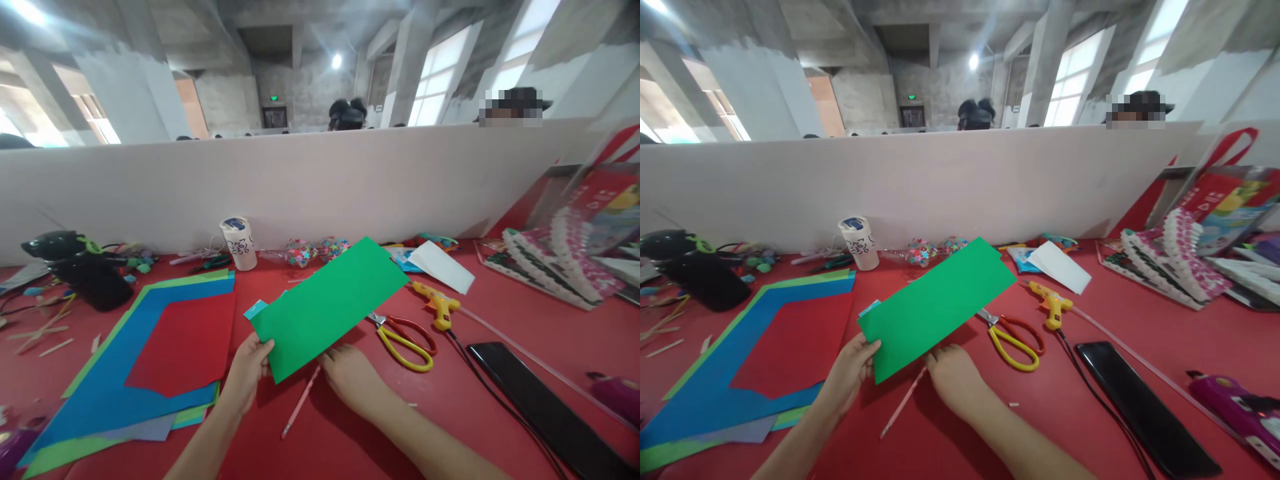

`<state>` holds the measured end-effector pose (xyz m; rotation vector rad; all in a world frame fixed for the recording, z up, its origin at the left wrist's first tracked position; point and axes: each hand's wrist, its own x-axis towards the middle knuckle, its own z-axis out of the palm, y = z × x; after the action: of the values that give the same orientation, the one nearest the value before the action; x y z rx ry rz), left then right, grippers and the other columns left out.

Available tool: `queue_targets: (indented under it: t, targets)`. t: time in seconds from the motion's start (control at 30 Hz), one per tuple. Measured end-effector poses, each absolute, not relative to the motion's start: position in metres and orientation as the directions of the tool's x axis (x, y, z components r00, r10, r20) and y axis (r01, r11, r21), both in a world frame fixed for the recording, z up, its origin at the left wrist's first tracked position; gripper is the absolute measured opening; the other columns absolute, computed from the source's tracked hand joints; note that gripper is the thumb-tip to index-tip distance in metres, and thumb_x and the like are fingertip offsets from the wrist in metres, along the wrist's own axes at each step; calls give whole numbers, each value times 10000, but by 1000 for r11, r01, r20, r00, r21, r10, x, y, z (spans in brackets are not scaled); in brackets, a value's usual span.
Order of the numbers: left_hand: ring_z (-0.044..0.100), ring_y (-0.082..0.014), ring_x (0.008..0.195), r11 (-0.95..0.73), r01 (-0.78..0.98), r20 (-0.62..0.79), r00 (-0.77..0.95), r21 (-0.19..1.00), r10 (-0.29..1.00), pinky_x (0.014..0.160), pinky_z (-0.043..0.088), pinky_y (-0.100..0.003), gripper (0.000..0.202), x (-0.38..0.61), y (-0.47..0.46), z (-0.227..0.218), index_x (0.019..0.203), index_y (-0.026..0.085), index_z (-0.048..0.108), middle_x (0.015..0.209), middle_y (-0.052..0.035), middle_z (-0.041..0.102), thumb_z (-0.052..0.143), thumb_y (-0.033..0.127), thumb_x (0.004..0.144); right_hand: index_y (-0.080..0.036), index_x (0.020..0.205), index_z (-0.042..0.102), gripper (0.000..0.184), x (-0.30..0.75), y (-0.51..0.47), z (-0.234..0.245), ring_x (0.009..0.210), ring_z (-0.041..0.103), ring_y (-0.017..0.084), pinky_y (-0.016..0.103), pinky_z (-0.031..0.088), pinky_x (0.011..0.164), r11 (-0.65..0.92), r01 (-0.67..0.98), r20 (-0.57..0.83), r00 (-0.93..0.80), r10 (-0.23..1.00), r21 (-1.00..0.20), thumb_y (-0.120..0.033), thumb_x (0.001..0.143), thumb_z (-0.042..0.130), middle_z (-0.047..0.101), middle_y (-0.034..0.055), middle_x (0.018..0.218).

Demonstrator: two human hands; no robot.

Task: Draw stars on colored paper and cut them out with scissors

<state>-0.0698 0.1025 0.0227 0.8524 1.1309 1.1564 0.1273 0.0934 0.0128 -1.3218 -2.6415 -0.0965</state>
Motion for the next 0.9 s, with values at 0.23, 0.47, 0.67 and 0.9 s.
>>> queue_targets:
  t: [0.23,0.47,0.67,0.9]
  targets:
    - [658,-177,633,280,-253,-276,51,926,960,517,501,-261,408,-74,99,24,1061,171,538,851,-62,707,656,363,721,-66,898,611,322,189,105,38,806,640,356,430,473,640,105,994,140,-108,984,25,75,752,360,657,253,887]
    - [646,-183,608,237,-228,-238,20,944,971,508,495,-265,415,-69,99,30,1018,155,596,759,-49,700,700,369,679,-71,851,589,130,227,117,27,853,617,346,388,454,632,-134,990,65,137,988,-43,-117,828,469,635,237,898]
    - [582,-108,576,114,-333,-147,-75,936,986,547,472,-219,354,-74,109,43,999,202,594,709,15,657,685,365,697,-166,860,581,175,227,119,44,695,629,223,282,434,569,-97,963,6,102,995,-253,-308,834,482,672,103,835]
    - [458,-59,432,57,-390,-141,-190,919,972,419,356,-164,296,-80,125,37,883,186,587,540,73,542,731,279,641,-179,808,552,335,214,104,52,683,586,207,273,413,578,105,810,-181,-253,950,-576,-512,789,530,650,46,790]
